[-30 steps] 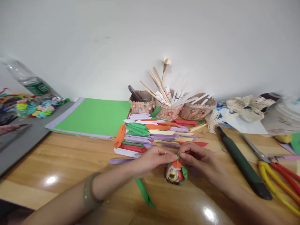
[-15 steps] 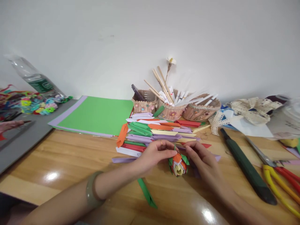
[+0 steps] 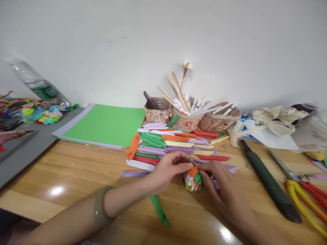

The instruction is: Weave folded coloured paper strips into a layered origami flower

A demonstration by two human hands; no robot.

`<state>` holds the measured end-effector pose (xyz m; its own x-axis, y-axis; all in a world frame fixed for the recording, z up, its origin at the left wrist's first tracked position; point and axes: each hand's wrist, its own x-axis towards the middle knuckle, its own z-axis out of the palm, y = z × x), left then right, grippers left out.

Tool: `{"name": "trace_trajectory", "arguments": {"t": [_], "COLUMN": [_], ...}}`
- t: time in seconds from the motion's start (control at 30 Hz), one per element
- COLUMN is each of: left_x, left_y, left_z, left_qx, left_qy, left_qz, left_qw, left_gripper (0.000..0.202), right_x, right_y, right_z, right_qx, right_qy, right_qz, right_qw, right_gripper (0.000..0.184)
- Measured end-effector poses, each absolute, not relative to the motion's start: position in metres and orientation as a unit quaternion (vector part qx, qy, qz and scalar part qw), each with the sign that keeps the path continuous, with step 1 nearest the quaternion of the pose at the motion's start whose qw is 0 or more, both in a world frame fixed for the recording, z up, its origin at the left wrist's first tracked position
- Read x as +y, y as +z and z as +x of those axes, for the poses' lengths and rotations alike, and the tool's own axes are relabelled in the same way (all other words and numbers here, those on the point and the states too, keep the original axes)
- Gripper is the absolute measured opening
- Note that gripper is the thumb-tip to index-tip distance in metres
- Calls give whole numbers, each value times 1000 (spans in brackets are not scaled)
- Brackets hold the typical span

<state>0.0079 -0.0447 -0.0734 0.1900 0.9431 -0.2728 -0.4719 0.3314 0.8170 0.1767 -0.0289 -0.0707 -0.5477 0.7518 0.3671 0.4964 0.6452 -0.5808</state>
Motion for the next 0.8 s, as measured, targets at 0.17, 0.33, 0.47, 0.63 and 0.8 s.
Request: {"name": "trace_trajectory", "arguments": {"t": [0.17, 0.33, 0.47, 0.63, 0.8], "left_x": [-42, -44, -47, -50, -51], "left_y": [-75, -78, -80, -79, -76], "left_z": [6, 6, 7, 8, 8], "left_qx": [399, 424, 450, 485, 481], "left_qy": [507, 496, 515, 521, 529], "left_qz": [355, 442, 487, 479, 504], "left_qw": [677, 616, 543, 514, 484], "left_gripper": [18, 20, 19, 18, 15], "right_x": [-26, -26, -27, -29, -29], "right_y": [-67, -67, -70, -71, -72], "right_z": [176, 174, 174, 174, 174], "right_qx": [-791, -805, -826, -832, -816], "right_qy": [311, 305, 268, 239, 245], "right_qz": [-407, -376, -342, -340, -362], "right_qw": [335, 344, 359, 366, 379], "right_gripper": [16, 21, 29, 31, 17]}}
